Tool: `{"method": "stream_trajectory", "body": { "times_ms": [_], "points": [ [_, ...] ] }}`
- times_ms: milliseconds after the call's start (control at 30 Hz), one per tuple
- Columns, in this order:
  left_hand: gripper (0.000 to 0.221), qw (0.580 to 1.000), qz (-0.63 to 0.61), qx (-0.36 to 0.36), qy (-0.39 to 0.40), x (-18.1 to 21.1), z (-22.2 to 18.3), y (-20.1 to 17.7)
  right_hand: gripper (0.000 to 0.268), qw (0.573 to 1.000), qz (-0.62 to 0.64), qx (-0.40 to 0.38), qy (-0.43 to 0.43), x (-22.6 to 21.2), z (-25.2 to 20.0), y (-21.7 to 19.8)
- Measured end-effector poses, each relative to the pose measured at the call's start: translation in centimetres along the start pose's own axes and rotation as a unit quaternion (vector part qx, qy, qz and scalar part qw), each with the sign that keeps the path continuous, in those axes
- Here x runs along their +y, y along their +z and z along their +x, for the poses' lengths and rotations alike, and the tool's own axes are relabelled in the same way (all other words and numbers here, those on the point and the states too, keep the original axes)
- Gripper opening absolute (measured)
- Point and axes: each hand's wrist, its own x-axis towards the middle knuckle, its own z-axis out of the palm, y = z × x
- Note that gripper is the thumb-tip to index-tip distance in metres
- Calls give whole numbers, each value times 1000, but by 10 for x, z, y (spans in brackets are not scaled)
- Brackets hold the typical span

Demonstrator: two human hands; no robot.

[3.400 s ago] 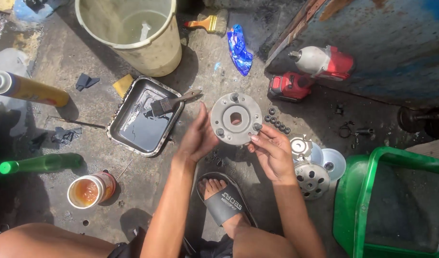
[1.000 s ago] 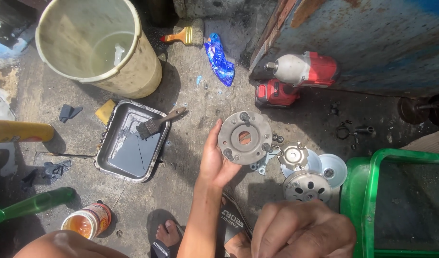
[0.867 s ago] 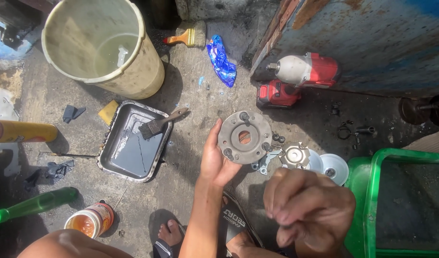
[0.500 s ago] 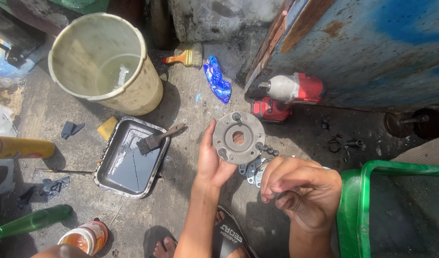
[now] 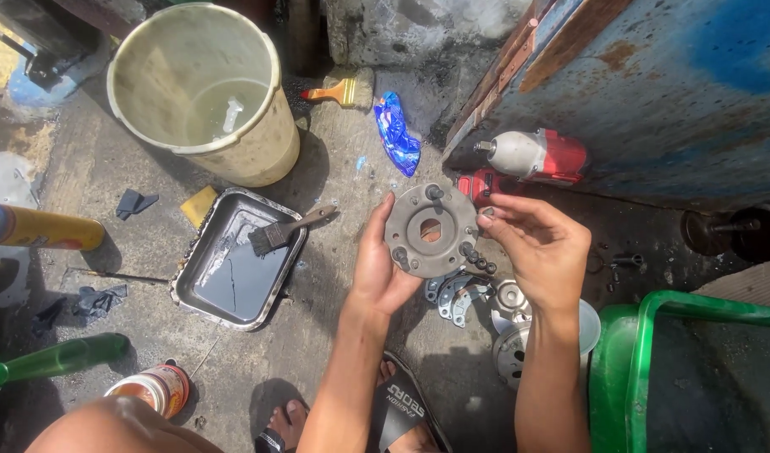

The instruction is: Cleaning and inspecting motorcycle clutch shoes and related components before assembly.

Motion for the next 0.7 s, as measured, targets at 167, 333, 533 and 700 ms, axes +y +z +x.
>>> {"method": "stream_trajectory", "body": {
  "times_ms": [167, 333, 533, 700],
  "points": [
    [52, 1000, -3, 0, 1, -4, 1, -9, 21, 998, -15, -56, 13, 12, 1, -10],
    [53, 1000, -2, 10, 9, -5, -2, -10, 17, 993, -2, -95, 63, 24, 2, -13],
    [53, 1000, 2, 13, 22, -7, -5, -7, 15, 992, 2, -79, 101, 30, 0, -9],
    [49, 999, 7, 31, 37, -7, -16, 5, 18, 986, 10, -71, 148, 39, -6, -12]
  ]
}}
